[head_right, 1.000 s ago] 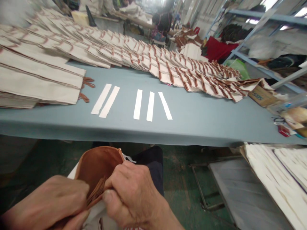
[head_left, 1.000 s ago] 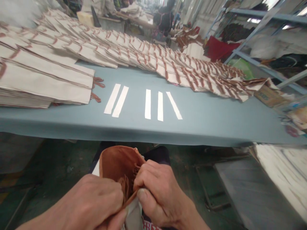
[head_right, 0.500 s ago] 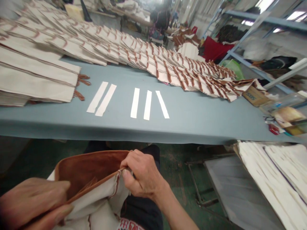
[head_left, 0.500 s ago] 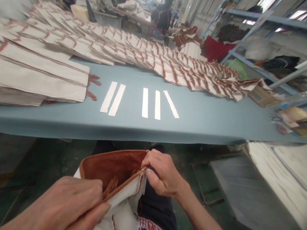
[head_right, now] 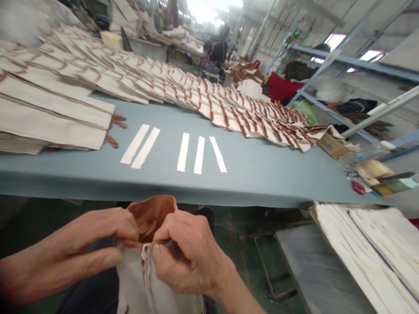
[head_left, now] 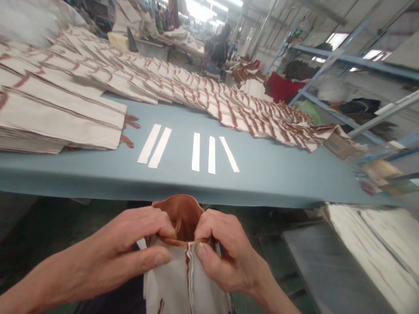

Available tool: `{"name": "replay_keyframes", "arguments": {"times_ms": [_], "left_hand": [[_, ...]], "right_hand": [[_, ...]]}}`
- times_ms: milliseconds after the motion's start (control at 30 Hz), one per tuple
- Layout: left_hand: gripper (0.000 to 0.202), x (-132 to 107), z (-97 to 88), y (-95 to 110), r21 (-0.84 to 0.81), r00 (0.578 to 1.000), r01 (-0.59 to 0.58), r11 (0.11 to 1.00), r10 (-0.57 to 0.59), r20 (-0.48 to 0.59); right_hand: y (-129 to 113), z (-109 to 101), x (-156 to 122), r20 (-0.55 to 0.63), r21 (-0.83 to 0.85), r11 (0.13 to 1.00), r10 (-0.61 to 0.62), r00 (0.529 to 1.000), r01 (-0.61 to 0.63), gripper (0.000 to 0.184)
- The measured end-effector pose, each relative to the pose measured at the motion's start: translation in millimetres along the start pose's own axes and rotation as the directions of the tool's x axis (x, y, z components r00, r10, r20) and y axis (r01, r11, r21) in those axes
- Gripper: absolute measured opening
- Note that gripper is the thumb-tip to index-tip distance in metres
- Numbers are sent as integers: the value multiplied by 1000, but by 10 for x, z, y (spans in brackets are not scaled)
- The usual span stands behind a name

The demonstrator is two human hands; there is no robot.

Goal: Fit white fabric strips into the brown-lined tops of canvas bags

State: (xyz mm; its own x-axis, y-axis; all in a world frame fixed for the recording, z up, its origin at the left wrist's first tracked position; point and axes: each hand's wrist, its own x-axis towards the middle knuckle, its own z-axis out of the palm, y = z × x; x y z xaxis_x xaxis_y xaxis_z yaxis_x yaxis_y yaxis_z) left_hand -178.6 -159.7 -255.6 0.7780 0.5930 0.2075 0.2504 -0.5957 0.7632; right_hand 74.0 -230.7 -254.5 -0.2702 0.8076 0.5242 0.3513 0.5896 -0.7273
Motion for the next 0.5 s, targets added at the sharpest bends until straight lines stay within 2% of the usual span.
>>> {"name": "replay_keyframes", "arguments": {"times_ms": [100, 233, 333, 500], "left_hand": [[14, 116, 43, 96, -112, 993, -27, 993, 39, 114], [19, 115, 96, 147, -68, 990, -43, 997, 52, 131], [21, 79, 133, 146, 2, 991, -65, 998, 64, 120], [24, 57, 240, 102, 71, 997, -69, 995, 66, 41]], "right_hand": [[-5, 37, -14, 10, -29, 999, -15, 1000, 16, 16], [3, 58, -40, 42, -65, 998, 7, 999, -4, 17], [17, 68, -51, 55, -92, 996, 18, 998, -13, 16], [70, 109, -60, 48, -142, 988, -46, 998, 52, 17]]}}
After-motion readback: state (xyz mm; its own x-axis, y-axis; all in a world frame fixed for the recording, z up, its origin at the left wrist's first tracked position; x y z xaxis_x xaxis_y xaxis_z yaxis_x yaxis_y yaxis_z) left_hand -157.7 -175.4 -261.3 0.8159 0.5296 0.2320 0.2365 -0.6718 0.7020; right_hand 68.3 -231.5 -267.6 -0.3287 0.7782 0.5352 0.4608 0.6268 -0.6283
